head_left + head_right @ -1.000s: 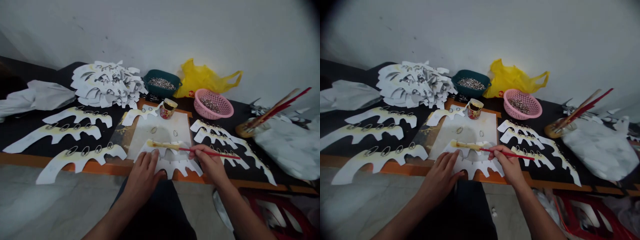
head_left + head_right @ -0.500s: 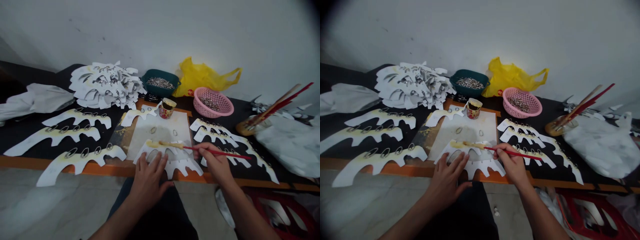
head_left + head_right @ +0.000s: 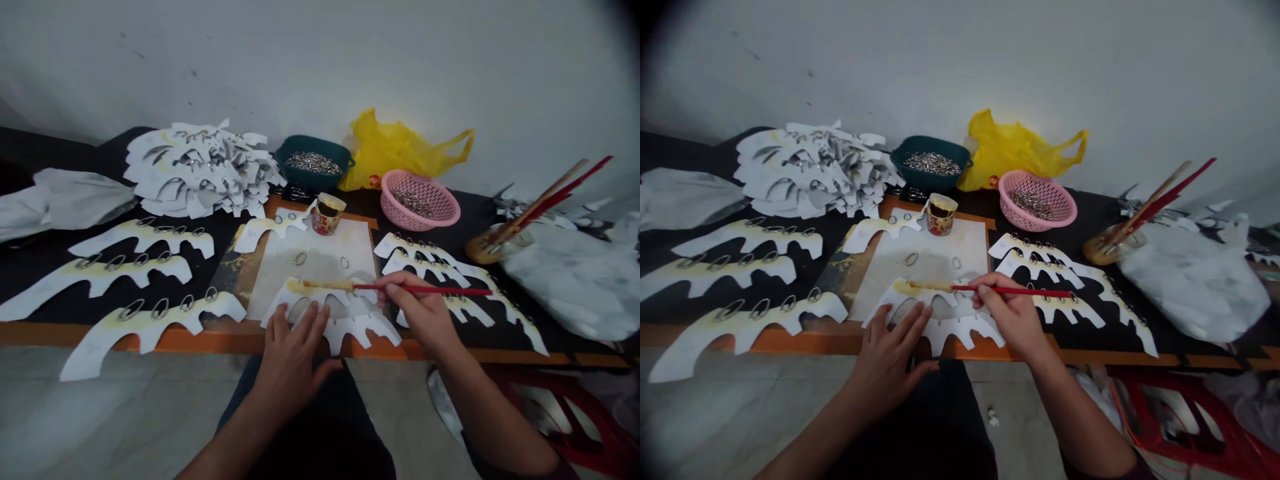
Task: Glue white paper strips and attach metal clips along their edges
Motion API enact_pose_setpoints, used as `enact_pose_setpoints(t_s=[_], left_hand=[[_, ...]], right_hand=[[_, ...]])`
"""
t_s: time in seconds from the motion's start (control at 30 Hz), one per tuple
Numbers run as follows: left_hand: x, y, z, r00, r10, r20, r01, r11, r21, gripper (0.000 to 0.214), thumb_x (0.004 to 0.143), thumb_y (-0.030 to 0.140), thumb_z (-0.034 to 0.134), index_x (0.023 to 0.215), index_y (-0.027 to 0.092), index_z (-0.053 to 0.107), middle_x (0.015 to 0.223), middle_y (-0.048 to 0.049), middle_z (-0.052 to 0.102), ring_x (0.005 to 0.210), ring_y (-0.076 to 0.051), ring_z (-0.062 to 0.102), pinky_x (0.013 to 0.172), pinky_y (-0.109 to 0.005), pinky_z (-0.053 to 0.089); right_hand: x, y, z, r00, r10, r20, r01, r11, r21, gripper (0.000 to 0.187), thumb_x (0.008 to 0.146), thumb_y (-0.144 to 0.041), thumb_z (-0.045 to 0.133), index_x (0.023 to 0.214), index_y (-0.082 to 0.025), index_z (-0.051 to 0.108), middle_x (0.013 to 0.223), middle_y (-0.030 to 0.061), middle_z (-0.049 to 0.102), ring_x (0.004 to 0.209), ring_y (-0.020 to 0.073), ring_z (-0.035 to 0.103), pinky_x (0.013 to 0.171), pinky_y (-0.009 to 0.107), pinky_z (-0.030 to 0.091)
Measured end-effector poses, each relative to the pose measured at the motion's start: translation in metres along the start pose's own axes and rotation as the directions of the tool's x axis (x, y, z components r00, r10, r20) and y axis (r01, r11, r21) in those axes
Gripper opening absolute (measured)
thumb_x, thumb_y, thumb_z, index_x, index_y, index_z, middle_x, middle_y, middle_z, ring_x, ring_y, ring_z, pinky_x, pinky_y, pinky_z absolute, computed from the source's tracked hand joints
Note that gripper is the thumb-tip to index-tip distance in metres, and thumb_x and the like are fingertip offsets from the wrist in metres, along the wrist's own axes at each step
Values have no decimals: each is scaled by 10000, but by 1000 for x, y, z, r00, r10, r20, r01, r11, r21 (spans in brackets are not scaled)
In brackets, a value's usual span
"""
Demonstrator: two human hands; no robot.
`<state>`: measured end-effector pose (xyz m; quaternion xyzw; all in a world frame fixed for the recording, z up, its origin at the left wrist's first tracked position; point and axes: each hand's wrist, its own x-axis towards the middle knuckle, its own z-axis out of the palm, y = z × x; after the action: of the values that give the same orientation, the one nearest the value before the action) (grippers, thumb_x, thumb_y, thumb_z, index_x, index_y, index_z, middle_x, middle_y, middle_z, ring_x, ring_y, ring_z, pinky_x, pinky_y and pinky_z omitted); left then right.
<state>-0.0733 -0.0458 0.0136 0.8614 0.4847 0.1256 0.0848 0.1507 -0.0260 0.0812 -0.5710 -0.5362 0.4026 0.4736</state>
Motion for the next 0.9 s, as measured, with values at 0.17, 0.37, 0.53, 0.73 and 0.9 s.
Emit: enact_pose_setpoints(t_s=[0.17,0.37,0.53,0.73,0.9], left_hand=[[0,-1,0,1000,3,8,-3,1000,-13,756,788,603,497,1429,281,257,1424,-53,411,1225,-473,287,912,-614,343],[0,-2,0,1000,1,2,-1,1000,-8,761,783,603,505,1428,284,257,1422,-62,411,1230,-470,281,910,-618,337],[0,-2,0,1000,4,22,-4,1000,-13,754,792,591,503,1430,273,258,1429,-55,402,1222,-464,281,919,-612,332],[1,-2,1,999,-8,42,9,1000,-18,755,796,598,491,1432,265,256,1445,-37,381,1224,-458,271,940,-613,321],[2,0,-1,997,-24,73,24,1000,5,744,804,603,475,1433,277,247,1446,-36,380,1242,-439,269,951,-596,323]], right_hand=[[6,-16,-5,1000,20,20,-17,994,-110,142,817,-269,566,775,-179,668,598,0,583,580,125,536,542,233,427],[4,-16,-15,999,-34,-8,32,992,-119,136,834,-265,556,815,-188,666,641,2,594,618,128,550,583,239,444],[3,-7,-22,999,4,39,4,983,-185,142,855,-257,535,843,-190,660,648,1,594,621,123,548,580,234,439],[-12,11,-40,999,-50,9,51,990,-132,138,864,-264,541,948,-222,643,730,7,638,709,142,606,679,268,494],[-27,22,-46,991,4,137,22,981,-194,139,863,-259,542,911,-218,666,785,31,671,748,159,634,694,282,512]])
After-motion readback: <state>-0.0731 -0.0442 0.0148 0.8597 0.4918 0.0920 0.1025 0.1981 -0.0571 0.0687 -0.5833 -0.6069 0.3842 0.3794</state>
